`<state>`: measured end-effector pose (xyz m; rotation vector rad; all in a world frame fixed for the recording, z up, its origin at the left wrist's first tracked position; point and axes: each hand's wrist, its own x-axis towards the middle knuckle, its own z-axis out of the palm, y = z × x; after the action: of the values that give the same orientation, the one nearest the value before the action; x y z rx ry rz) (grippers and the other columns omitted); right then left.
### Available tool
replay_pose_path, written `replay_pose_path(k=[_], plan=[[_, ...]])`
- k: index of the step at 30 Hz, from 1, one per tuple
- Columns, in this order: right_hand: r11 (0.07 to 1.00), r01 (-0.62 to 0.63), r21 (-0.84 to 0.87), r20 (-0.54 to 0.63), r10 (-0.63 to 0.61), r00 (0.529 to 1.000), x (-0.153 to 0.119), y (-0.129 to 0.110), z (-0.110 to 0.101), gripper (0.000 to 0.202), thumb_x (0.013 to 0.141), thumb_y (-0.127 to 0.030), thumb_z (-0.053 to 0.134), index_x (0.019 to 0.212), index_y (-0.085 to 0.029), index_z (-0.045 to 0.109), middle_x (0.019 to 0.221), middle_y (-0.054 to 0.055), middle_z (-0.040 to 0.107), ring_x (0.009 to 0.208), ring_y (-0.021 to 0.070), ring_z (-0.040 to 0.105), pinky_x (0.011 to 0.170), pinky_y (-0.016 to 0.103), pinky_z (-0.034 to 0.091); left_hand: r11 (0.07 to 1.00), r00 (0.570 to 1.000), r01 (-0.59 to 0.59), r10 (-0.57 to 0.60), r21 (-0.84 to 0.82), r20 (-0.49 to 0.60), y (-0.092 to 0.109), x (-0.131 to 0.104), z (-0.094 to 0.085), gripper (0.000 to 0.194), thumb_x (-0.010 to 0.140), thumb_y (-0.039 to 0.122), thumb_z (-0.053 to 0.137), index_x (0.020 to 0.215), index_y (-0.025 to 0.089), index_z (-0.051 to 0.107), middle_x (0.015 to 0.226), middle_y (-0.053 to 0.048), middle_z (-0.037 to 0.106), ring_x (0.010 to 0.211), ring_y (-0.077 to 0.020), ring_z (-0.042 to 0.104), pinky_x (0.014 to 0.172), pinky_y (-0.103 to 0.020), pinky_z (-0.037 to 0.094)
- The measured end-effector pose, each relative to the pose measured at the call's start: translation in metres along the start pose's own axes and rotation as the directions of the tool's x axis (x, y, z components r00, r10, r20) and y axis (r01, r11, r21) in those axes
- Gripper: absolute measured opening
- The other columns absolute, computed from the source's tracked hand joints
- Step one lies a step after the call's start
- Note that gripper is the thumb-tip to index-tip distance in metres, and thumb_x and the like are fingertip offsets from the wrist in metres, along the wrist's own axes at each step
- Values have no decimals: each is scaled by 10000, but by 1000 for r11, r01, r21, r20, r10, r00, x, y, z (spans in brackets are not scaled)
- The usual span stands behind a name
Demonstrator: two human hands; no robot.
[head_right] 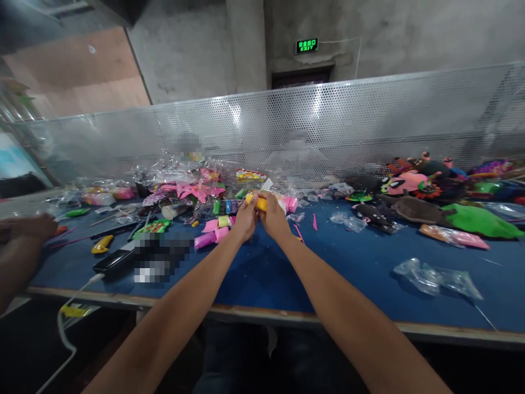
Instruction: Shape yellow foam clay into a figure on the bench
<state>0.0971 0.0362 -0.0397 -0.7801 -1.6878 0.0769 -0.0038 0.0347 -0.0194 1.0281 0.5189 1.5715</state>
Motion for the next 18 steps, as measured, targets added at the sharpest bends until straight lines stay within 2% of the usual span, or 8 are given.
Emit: replay_pose_path(k=[3, 7, 10, 12, 14, 16, 18], plan=[[995, -14, 96, 17, 12, 1000, 1, 1, -2, 430, 837, -151, 488, 1262, -215, 515, 1269, 131, 622, 1161, 267, 604, 1013, 461, 490, 998, 1000, -10, 10, 55, 13, -4, 2, -2, 307, 761, 413, 792, 887, 158, 678, 837, -27, 707, 838, -137, 663, 727, -222, 469], [958, -134, 254, 50, 126, 991, 4, 0, 1, 520, 814, -209, 572, 1323, -233, 470, 1262, 126, 614, 1079, 256, 633, 920, 433, 535, 996, 999, -40, 40, 77, 13, -4, 6, -6, 342, 799, 470, 748, 931, 160, 691, 883, -48, 720, 903, -164, 672, 772, -250, 500], [881, -270, 389, 111, 246, 963, 5, -6, 2, 584, 794, -289, 667, 1336, -257, 452, 1133, 91, 641, 850, 209, 651, 708, 357, 566, 989, 996, -78, 71, 122, 61, -1, 6, -9, 392, 803, 528, 727, 932, 160, 693, 887, -55, 720, 889, -171, 680, 746, -251, 519], [789, -394, 471, 216, 330, 919, 5, -13, 2, 618, 784, -326, 708, 1334, -266, 433, 866, 13, 634, 590, 150, 572, 502, 285, 495, 977, 996, -78, 69, 199, 53, 2, 4, -10, 421, 789, 558, 733, 909, 157, 688, 840, -53, 712, 823, -173, 684, 683, -245, 523], [661, -498, 561, 325, 378, 867, 5, -21, 1, 614, 782, -358, 728, 1310, -283, 423, 651, -80, 522, 422, 102, 432, 383, 229, 376, 972, 999, -37, 30, 233, 35, 5, 3, -9, 468, 801, 612, 693, 908, 156, 687, 788, -53, 698, 749, -177, 681, 615, -249, 521], [519, -533, 668, 373, 387, 843, 5, -30, -1, 558, 768, -382, 744, 1231, -300, 444, 611, -113, 474, 383, 73, 371, 356, 196, 312, 983, 999, -1, -9, 186, 52, 8, 2, -7, 528, 841, 670, 600, 941, 159, 693, 780, -60, 694, 727, -181, 680, 587, -258, 525], [389, -549, 740, 402, 398, 825, 6, -38, -4, 504, 743, -381, 765, 1135, -294, 460, 660, -103, 519, 395, 53, 366, 358, 177, 279, 992, 997, 14, -23, 129, 67, 11, 1, -4, 531, 875, 666, 546, 991, 172, 700, 826, -62, 705, 773, -174, 685, 617, -253, 537]])
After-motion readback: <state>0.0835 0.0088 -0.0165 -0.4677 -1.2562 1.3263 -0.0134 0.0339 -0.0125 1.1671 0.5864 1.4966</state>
